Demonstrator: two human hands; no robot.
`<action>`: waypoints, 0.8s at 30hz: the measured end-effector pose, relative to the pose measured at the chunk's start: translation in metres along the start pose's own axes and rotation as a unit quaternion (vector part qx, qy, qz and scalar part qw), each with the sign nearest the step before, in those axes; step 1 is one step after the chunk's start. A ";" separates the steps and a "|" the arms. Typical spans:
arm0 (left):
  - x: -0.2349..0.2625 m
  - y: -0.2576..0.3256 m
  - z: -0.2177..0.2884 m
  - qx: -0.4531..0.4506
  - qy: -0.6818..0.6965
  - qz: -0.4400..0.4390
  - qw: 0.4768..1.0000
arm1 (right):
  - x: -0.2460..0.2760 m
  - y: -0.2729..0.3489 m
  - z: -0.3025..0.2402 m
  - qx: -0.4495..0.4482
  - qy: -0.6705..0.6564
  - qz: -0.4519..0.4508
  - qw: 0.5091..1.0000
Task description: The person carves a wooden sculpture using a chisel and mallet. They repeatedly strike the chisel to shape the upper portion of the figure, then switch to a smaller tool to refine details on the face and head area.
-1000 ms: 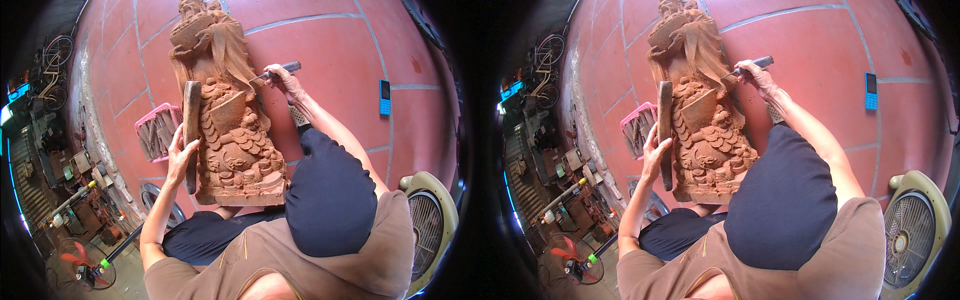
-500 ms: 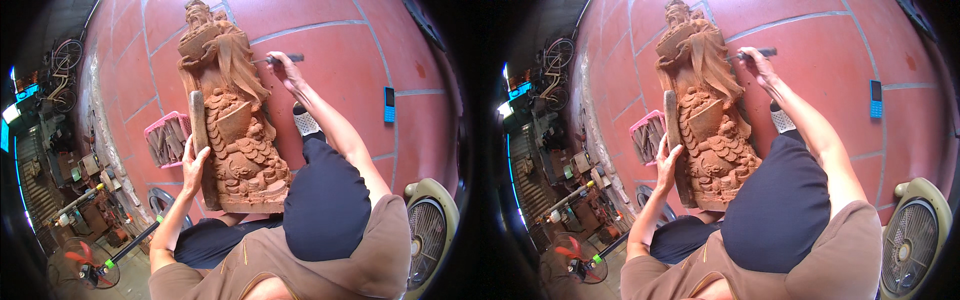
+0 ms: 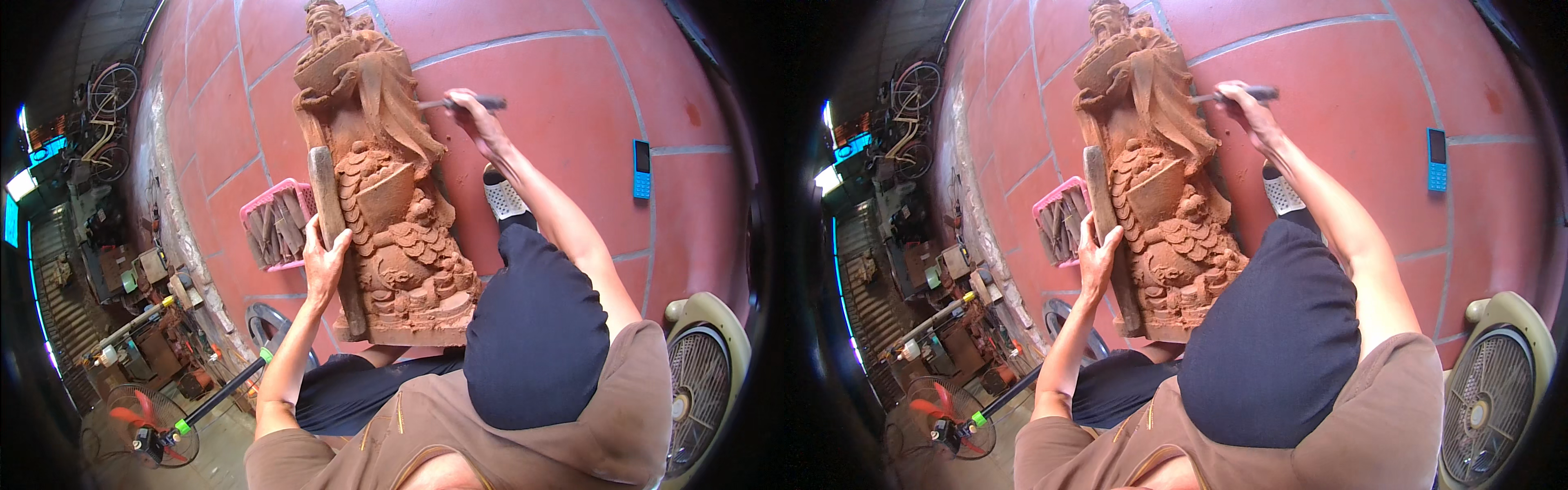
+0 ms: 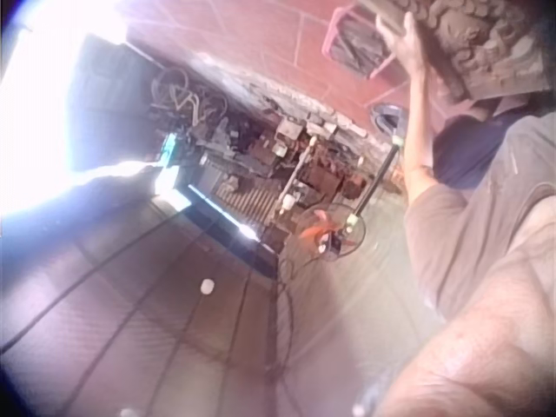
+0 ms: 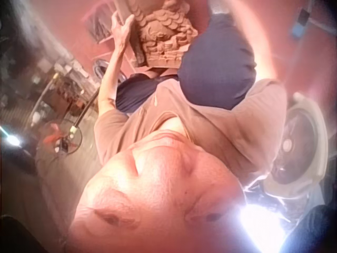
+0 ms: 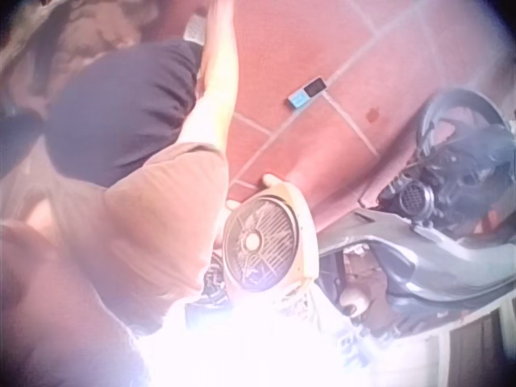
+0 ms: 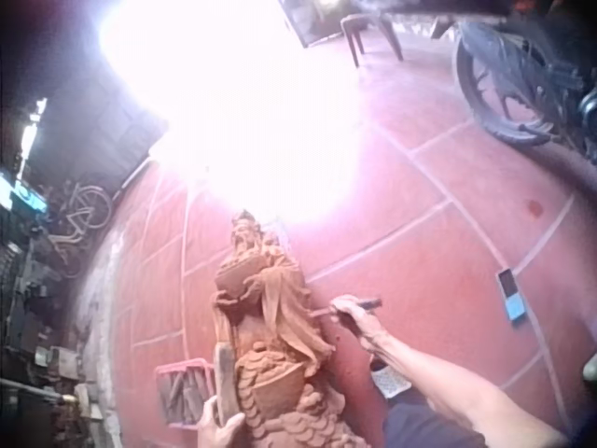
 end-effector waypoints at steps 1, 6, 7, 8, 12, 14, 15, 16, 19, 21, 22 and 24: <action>-0.004 -0.003 -0.006 0.004 0.010 0.000 1.000 | -0.021 -0.010 -0.004 0.014 0.003 -0.022 1.000; -0.008 -0.004 0.000 0.029 0.023 -0.015 0.999 | -0.042 -0.020 0.003 0.081 0.118 -0.051 0.988; -0.006 -0.003 0.000 0.026 0.016 -0.008 0.999 | -0.033 -0.010 0.005 0.087 0.153 -0.051 0.983; -0.005 -0.001 -0.001 0.024 0.009 -0.001 1.000 | -0.024 0.002 0.006 0.093 0.186 -0.050 0.977; -0.007 -0.004 -0.002 0.013 0.015 0.002 1.000 | 0.023 0.023 0.007 0.001 0.204 -0.004 0.979; -0.009 -0.004 -0.003 0.012 0.027 0.004 1.000 | 0.007 0.009 -0.001 0.074 0.153 -0.015 0.985; -0.007 -0.002 -0.004 0.013 0.029 0.010 0.999 | -0.017 -0.001 -0.007 0.090 0.118 -0.018 0.989; -0.006 -0.002 -0.004 0.017 0.024 0.009 1.000 | -0.035 -0.011 -0.013 0.112 0.083 -0.020 0.990; -0.009 -0.004 0.002 0.021 0.016 0.002 1.000 | -0.055 -0.033 -0.004 0.081 0.100 -0.041 0.991; -0.008 -0.005 0.000 0.018 0.017 0.003 1.000 | -0.053 -0.022 0.000 0.106 0.131 -0.051 0.984; -0.007 -0.004 -0.003 0.019 0.018 0.003 1.000 | -0.047 -0.013 0.004 0.117 0.147 -0.055 0.981; -0.007 -0.003 -0.004 0.017 0.014 0.009 1.000 | -0.017 0.007 0.007 0.079 0.187 -0.024 0.979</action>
Point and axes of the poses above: each hand's wrist, its own y-axis away from the middle knuckle, its own x-axis out of the back of the hand, z = x × y, the point moved 4 cm from there along -y, towards the middle knuckle, and after that the axes turned 12 degrees about -y, right-handed, at the moved point
